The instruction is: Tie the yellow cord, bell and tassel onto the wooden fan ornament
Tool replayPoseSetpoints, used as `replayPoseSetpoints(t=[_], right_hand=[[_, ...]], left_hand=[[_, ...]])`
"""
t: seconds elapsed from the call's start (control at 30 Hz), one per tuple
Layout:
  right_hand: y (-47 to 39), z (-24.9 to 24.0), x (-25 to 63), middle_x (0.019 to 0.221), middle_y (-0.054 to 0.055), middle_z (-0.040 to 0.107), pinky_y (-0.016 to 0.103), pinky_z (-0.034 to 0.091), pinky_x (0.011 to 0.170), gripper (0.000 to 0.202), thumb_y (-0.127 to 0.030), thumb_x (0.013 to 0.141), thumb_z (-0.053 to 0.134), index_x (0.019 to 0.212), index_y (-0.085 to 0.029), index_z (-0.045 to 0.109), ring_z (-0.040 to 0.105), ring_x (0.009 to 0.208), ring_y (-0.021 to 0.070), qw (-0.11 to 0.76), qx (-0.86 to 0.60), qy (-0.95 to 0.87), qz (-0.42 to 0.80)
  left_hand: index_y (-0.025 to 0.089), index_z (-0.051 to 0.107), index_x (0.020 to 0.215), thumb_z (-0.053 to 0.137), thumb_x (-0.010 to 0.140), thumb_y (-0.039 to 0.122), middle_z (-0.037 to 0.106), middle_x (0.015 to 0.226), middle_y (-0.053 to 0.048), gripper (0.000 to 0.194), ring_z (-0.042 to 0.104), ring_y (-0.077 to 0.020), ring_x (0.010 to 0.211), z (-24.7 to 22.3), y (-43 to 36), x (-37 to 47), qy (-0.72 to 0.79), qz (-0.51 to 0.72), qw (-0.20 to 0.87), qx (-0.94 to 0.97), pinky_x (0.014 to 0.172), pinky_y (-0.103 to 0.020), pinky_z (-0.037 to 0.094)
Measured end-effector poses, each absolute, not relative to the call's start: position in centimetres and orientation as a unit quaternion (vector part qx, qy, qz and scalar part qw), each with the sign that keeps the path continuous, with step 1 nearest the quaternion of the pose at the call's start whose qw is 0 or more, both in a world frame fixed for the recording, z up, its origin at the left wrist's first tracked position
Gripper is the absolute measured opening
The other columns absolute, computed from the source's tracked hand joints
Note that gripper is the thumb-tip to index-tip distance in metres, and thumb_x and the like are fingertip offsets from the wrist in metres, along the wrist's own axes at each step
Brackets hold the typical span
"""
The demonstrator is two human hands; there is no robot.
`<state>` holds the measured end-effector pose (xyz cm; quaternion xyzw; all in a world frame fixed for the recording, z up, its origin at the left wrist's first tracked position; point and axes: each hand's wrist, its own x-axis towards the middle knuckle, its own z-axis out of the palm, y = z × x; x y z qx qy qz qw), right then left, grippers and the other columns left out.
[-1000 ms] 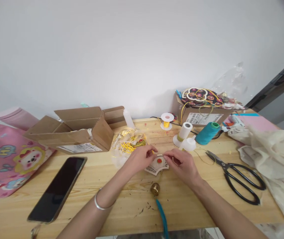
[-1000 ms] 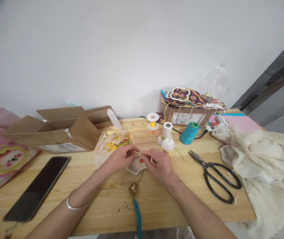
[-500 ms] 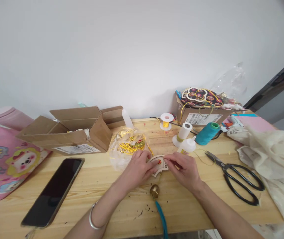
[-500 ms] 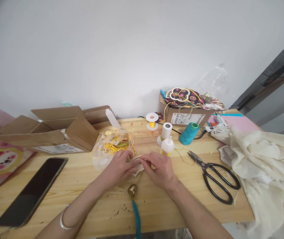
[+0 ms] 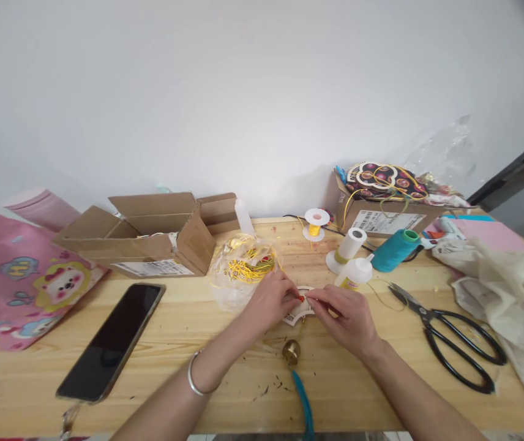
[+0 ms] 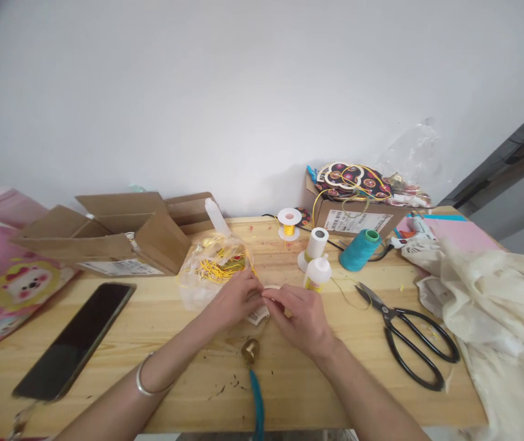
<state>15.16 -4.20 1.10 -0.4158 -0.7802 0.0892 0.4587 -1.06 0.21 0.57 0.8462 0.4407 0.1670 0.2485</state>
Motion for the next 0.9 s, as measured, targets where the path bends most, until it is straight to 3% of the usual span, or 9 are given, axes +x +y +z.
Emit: replayPoseSetpoints(t=[0.23,0.33,0.5,0.77,0.9], right_hand=[[-4.0,1.4,15.4,0.053,-0.001,0.056,0.019,0.038,0.044,0.011,-0.015,0.079,0.05,0.08,-0.017,0.061,0.051,0.047,0.008,0.449,-0.435,-0.777,0.077],[-4.0,1.4,15.3,0.054,-0.001,0.058,0.019,0.039,0.044,0.012,-0.016,0.08,0.049,0.079,-0.018,0.061,0.052,0.047,0.0083,0.453,-0.436,-0.773,0.083],[-4.2,0.8,14.8,0.053,-0.001,0.056,0.019,0.038,0.045,0.01,-0.014,0.079,0.05,0.079,-0.017,0.061,0.05,0.046,0.0077,0.437,-0.412,-0.795,0.083],[-3.8,0.6,15.1,0.055,-0.001,0.058,0.018,0.039,0.045,0.009,-0.013,0.078,0.052,0.08,-0.016,0.06,0.051,0.048,0.0076,0.446,-0.417,-0.788,0.081],[-3.7,0.8,15.2,0.054,-0.001,0.057,0.017,0.039,0.045,0.01,-0.013,0.078,0.052,0.08,-0.016,0.061,0.052,0.048,0.0077,0.45,-0.421,-0.784,0.075]], left_hand=[[0.019,0.063,0.068,0.057,0.071,0.027,0.063,0.079,-0.002,0.011,0.054,-0.0167,0.08,2.4,0.9,-3.5,0.477,0.18,0.276,0.815,0.073,-0.028,0.038],[0.02,0.064,0.07,0.054,0.072,0.029,0.065,0.074,0.0,0.014,0.056,-0.0148,0.07,3.3,1.5,-7.1,0.558,0.15,0.271,0.769,0.062,-0.024,0.039],[0.02,0.065,0.072,0.05,0.075,0.029,0.066,0.071,0.0,0.017,0.056,-0.0148,0.064,3.6,2.6,-10.0,0.599,0.101,0.203,0.768,0.056,-0.023,0.036],[0.019,0.065,0.078,0.049,0.078,0.025,0.065,0.079,-0.008,0.017,0.056,-0.0226,0.08,2.8,4.4,-7.1,0.588,0.072,-0.014,0.805,0.068,-0.031,0.04],[0.019,0.064,0.078,0.05,0.076,0.023,0.065,0.079,-0.008,0.015,0.058,-0.0223,0.08,2.6,4.6,-7.3,0.591,0.086,0.014,0.802,0.069,-0.03,0.041]])
